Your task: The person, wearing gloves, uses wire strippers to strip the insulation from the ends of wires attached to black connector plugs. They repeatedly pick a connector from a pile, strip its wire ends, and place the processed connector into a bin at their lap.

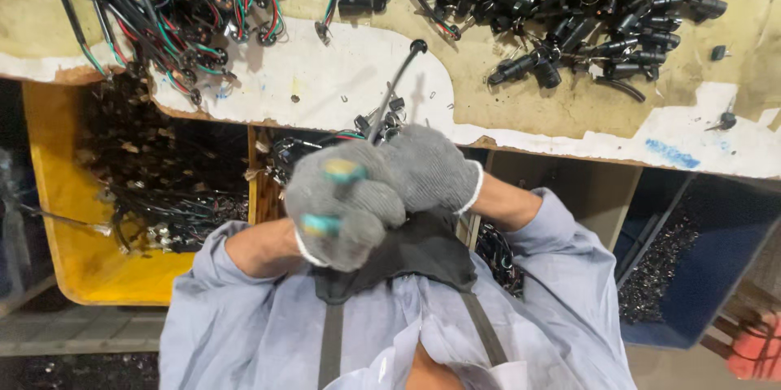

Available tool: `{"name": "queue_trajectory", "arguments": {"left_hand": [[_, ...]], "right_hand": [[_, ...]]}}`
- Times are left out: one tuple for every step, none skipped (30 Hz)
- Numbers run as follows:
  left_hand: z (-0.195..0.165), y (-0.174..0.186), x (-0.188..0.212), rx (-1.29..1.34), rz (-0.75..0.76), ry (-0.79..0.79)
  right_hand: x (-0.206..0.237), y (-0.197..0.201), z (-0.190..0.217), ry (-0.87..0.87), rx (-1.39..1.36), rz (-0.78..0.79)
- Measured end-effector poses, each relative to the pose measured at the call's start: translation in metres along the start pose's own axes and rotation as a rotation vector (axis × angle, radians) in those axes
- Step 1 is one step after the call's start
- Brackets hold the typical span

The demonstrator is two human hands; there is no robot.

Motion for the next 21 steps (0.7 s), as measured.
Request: {"name": "queue_trajectory", "arguments": {"left_hand": [[0.006,-0.016,0.012,0.086,0.120,-0.020],[0.002,-0.033,0.024,0.251,0.267,-0.071],[-0.004,-0.046,0.034,0.440,0.413,-0.113],[-0.011,-0.056,0.037,0.547,0.494,-0.144],[-0.014,-0.058,0.034,0.569,0.496,-0.169],[-0.011,-0.056,0.023,0.495,0.431,-0.189],[-0.005,-0.051,0.007,0.307,0.306,-0.194],[0.011,-0.037,-0.014,-0.003,0.130,-0.174],[0.034,-0.019,-0.035,-0.344,-0.076,-0.111],[0.058,0.000,-0.055,-0.653,-0.262,-0.083],[0.086,0.013,-0.070,-0.866,-0.311,-0.007],[0.116,0.023,-0.077,-1.013,-0.236,0.126],[0.141,0.029,-0.075,-1.147,-0.140,0.250],[0.152,0.031,-0.067,-1.110,-0.158,0.228],[0.161,0.034,-0.060,-1.077,-0.189,0.195],[0.165,0.037,-0.050,-1.017,-0.191,0.235],[0.164,0.037,-0.037,-0.954,-0.172,0.278],[0.165,0.037,-0.022,-0.831,-0.129,0.423],[0.165,0.036,-0.007,-0.703,-0.077,0.573],[0.158,0.036,-0.001,-0.715,-0.087,0.554],[0.150,0.035,0.002,-0.730,-0.123,0.540]], "right_hand": [[-0.004,-0.001,0.003,-0.001,-0.017,0.041],[-0.008,0.000,0.007,0.029,-0.038,0.063],[-0.012,0.002,0.012,0.073,-0.048,0.075],[-0.015,0.007,0.016,0.120,-0.065,0.082],[-0.018,0.012,0.020,0.154,-0.072,0.077],[-0.020,0.019,0.023,0.179,-0.074,0.058],[-0.023,0.027,0.026,0.194,-0.078,0.031],[-0.024,0.035,0.030,0.194,-0.086,0.006],[-0.024,0.042,0.032,0.190,-0.101,-0.012],[-0.025,0.050,0.034,0.196,-0.125,-0.026],[-0.025,0.057,0.033,0.198,-0.190,-0.029],[-0.026,0.062,0.029,0.165,-0.236,-0.039],[-0.029,0.065,0.021,0.111,-0.274,-0.065],[-0.034,0.066,0.007,0.021,-0.300,-0.091],[-0.044,0.067,-0.010,0.002,-0.186,-0.241],[-0.055,0.065,-0.028,-0.016,-0.075,-0.394],[-0.068,0.056,-0.045,-0.018,0.032,-0.458],[-0.083,0.043,-0.061,-0.042,0.139,-0.521],[-0.100,0.026,-0.074,-0.038,0.209,-0.505],[-0.114,0.010,-0.085,-0.017,0.276,-0.481],[-0.124,-0.001,-0.095,-0.009,0.371,-0.483]]}}
Point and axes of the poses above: each hand's wrist, its own x-axis away from the middle knuckle, its own y-axis out of the back of the hand, z = x × y, the point moved 4 cm from there along -x, towards the middle knuckle, and after that the axes turned 13 degrees about -z, right-handed, at the moved point
